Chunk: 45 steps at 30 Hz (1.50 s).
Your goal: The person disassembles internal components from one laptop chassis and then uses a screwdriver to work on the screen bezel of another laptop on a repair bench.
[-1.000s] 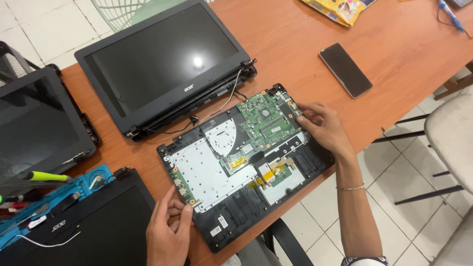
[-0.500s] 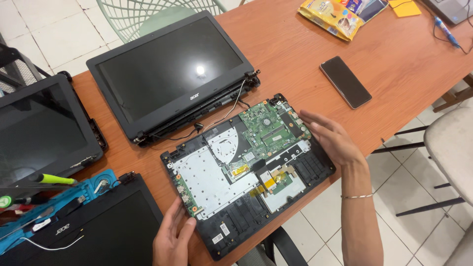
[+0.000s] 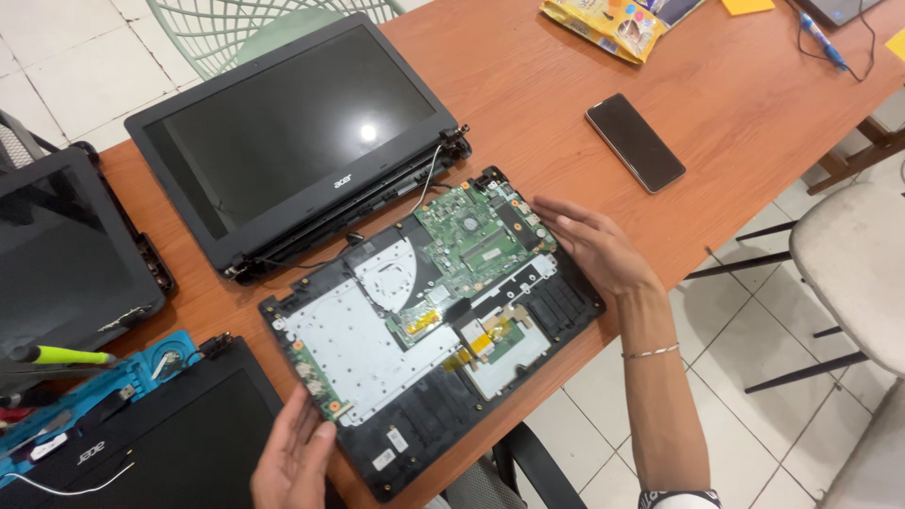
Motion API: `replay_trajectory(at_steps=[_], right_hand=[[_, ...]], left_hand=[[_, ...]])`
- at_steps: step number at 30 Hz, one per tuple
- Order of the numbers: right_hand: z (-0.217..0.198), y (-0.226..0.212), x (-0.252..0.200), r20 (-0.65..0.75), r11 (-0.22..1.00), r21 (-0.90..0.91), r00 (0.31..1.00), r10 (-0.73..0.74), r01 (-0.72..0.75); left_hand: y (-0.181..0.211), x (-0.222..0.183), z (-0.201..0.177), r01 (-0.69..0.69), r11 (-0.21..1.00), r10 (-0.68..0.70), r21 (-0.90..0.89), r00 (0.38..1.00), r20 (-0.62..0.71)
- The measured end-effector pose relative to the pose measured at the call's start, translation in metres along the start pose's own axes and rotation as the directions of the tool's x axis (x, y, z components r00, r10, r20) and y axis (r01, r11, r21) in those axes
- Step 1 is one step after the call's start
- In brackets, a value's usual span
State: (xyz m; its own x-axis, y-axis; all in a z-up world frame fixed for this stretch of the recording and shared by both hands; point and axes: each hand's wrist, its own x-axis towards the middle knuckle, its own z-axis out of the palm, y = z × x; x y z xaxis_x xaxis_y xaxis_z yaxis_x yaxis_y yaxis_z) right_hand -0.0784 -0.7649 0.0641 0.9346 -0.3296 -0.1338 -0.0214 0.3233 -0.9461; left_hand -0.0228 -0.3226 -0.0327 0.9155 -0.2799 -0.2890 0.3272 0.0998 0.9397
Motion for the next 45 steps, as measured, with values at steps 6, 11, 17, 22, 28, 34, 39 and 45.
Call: replay_trajectory(at_steps=[6,11,17,22,28,34,39,45], right_hand=[[0.008,0.003,0.013,0.021,1.0,0.014,1.0,0.001,-0.001],[0.008,0.002,0.014,0.05,0.997,-0.07,0.999,0.019,-0.016],[0.011,0.004,0.005,0.069,0.989,-0.144,0.997,-0.027,0.036],[0.012,0.004,0.0,0.026,0.983,-0.181,1.0,-0.007,0.011],[0.009,0.003,-0.002,0.049,0.982,-0.19,0.999,0.0,0.01],[0.005,0.002,0.0,0.06,0.979,-0.205,0.998,0.015,-0.003],[0.007,0.009,-0.001,0.051,0.975,-0.219,0.998,-0.028,0.038],[0.006,0.016,-0.001,-0.034,0.985,-0.172,0.999,-0.011,0.005]], left_hand=[[0.027,-0.001,0.0,0.224,0.972,-0.228,-0.077,0.972,-0.051],[0.04,-0.007,0.011,0.199,0.971,-0.2,-0.129,0.98,0.005],[0.039,-0.009,0.017,0.184,0.97,-0.183,-0.156,0.983,0.026],[0.028,-0.007,0.015,0.184,0.962,-0.178,-0.201,0.983,0.048],[0.011,-0.005,0.009,0.223,0.953,-0.222,-0.206,0.975,0.029],[-0.001,-0.004,0.003,0.208,0.972,-0.21,-0.107,0.978,-0.014],[0.004,0.004,0.0,0.242,0.969,-0.242,0.046,0.97,-0.014],[0.02,0.004,0.013,0.217,0.972,-0.219,0.09,0.976,0.006]])
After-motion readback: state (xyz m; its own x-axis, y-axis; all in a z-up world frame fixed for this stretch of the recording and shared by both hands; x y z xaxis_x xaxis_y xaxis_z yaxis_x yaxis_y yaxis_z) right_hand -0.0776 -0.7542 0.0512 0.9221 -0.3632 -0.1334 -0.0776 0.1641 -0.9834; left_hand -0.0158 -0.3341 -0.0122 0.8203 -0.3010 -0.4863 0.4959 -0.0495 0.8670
